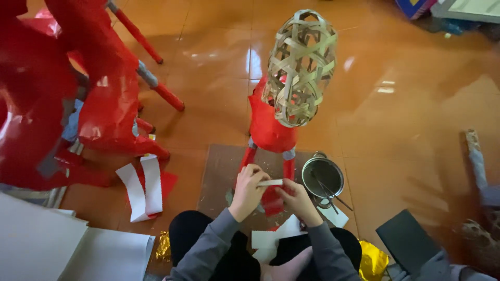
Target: Decorating a bamboo lattice structure with paper strips and gold foil using glue.
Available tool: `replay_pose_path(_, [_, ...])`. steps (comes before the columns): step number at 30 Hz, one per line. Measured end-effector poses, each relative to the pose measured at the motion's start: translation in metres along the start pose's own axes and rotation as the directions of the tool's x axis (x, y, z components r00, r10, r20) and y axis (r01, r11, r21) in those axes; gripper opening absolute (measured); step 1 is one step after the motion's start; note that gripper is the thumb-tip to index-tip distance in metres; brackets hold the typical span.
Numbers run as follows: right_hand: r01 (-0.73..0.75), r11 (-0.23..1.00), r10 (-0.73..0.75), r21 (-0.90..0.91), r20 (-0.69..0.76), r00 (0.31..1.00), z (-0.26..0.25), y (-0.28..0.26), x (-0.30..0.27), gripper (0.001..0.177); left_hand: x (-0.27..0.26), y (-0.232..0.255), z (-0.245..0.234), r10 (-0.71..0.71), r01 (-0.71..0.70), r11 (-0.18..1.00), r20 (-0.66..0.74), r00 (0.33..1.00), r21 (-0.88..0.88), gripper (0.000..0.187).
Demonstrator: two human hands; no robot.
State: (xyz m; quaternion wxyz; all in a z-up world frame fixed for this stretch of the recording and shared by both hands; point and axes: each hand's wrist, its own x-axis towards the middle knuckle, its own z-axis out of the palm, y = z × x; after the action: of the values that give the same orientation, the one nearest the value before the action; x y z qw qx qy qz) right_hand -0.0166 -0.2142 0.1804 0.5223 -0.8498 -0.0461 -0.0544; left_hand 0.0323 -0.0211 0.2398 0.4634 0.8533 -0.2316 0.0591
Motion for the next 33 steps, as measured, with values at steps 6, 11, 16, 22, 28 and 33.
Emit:
replay_pose_path(6, [-0.089,0.981,0.099,0.173,-0.051,0.994,-0.055,-0.041,0.021,0.009,0.046,0.012,-0.047,0.022,-0.076,0.965,-0.215,0.976,-0.249,0.009])
replay_pose_path(11, [0.112,0.98,-0.043,0.164,-0.373,0.927,-0.127,-0.068,0.087,0.024,0.098,0.035,-0.078,-0.283,-0.025,0.663,-0.28,0.917,-0.748,0.006])
replay_pose_path(16, [0.225,0.602,0.192,0.767,-0.412,0.891,-0.107,-0.046,0.181,0.017,0.163,-0.014,-0.04,-0.288,-0.056,0.663,-0.323,0.902,-0.747,0.007])
replay_pose_path(22, [0.265,0.494,0.218,0.828,-0.412,0.885,-0.078,-0.033,0.224,0.023,0.194,0.002,-0.009,-0.37,-0.015,0.637,-0.323,0.871,-0.771,0.008])
replay_pose_path(28, [0.334,0.537,0.152,0.774,-0.479,0.865,-0.072,-0.046,0.232,0.013,0.196,0.021,-0.01,-0.371,-0.04,0.612,-0.331,0.867,-0.79,0.013])
replay_pose_path(33, [0.315,0.591,0.135,0.743,-0.476,0.869,-0.071,-0.051,0.232,0.013,0.204,0.008,-0.01,-0.375,-0.027,0.563,-0.284,0.883,-0.826,0.011])
